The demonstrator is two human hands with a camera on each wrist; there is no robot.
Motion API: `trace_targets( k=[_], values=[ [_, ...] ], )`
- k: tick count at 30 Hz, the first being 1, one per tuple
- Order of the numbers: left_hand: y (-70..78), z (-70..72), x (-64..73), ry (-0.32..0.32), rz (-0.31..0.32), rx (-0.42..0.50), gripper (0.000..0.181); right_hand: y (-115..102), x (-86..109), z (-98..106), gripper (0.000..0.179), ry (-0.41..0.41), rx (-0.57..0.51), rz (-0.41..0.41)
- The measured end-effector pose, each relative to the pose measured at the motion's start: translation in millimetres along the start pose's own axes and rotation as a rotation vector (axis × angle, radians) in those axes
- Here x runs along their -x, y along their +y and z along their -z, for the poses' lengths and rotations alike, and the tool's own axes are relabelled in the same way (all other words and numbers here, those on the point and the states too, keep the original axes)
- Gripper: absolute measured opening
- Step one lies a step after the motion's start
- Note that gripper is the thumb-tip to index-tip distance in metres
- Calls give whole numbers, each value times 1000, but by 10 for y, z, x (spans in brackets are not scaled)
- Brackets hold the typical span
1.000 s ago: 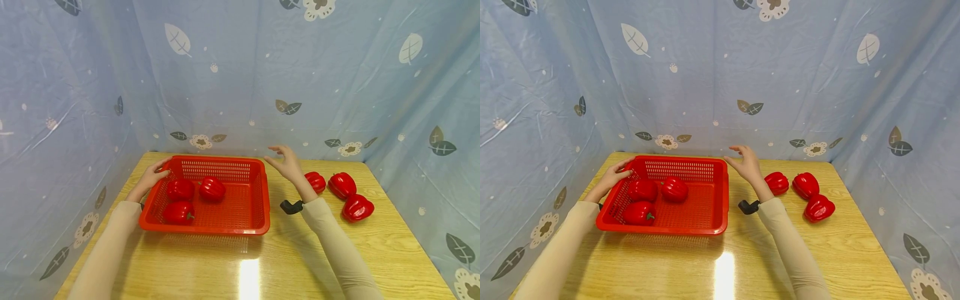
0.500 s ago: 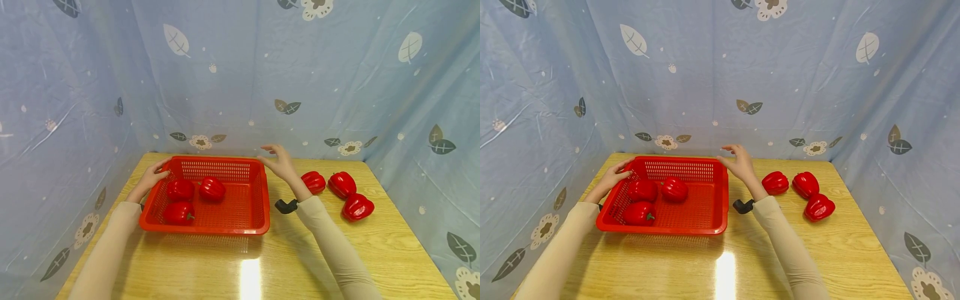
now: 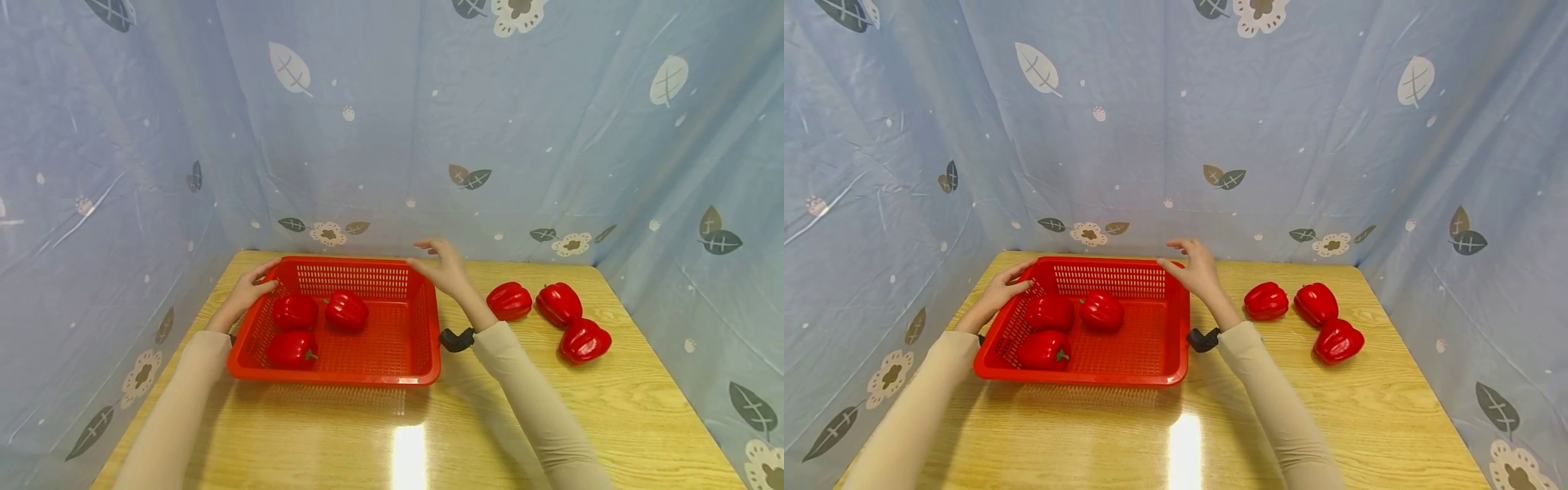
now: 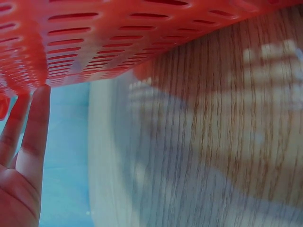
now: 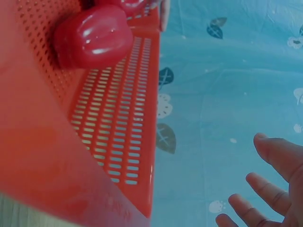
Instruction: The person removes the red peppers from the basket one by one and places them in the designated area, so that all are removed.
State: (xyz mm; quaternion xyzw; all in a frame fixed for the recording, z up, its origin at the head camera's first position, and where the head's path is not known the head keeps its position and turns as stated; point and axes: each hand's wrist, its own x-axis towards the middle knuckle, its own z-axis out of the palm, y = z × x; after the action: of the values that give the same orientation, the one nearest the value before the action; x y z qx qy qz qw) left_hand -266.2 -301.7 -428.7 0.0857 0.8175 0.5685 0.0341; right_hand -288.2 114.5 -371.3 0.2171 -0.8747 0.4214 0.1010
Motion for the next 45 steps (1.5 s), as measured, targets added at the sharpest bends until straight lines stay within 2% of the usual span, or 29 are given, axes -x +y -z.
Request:
trace_targets(
  k=[8, 10, 18, 25, 30, 33, 39, 45],
  values=[
    [-210, 30, -90, 20, -3, -19, 57, -18, 0, -105, 43, -7, 21, 10],
    [-214, 26, -94, 17, -9, -14, 57, -21, 1, -132, 43, -8, 22, 7],
    [35, -36, 3, 12, -13, 16, 57, -55, -11, -212, 42, -29, 19, 21],
    [99, -48, 45, 26, -6, -23, 55, -105, -32, -265, 44, -54, 31, 18],
    [29, -25, 15, 33, -18, -31, 55, -119, -48, -324, 44, -67, 24, 13],
    [-53, -2, -23, 26, -19, -5, 56, -114, -58, -367, 45, -77, 37, 12],
    [-216, 41, -90, 26, -20, -31, 56, -125, -72, -425, 49, -92, 51, 10],
    [-233, 44, -93, 21, -26, -48, 57, -147, -93, -471, 49, -109, 50, 8]
  ],
)
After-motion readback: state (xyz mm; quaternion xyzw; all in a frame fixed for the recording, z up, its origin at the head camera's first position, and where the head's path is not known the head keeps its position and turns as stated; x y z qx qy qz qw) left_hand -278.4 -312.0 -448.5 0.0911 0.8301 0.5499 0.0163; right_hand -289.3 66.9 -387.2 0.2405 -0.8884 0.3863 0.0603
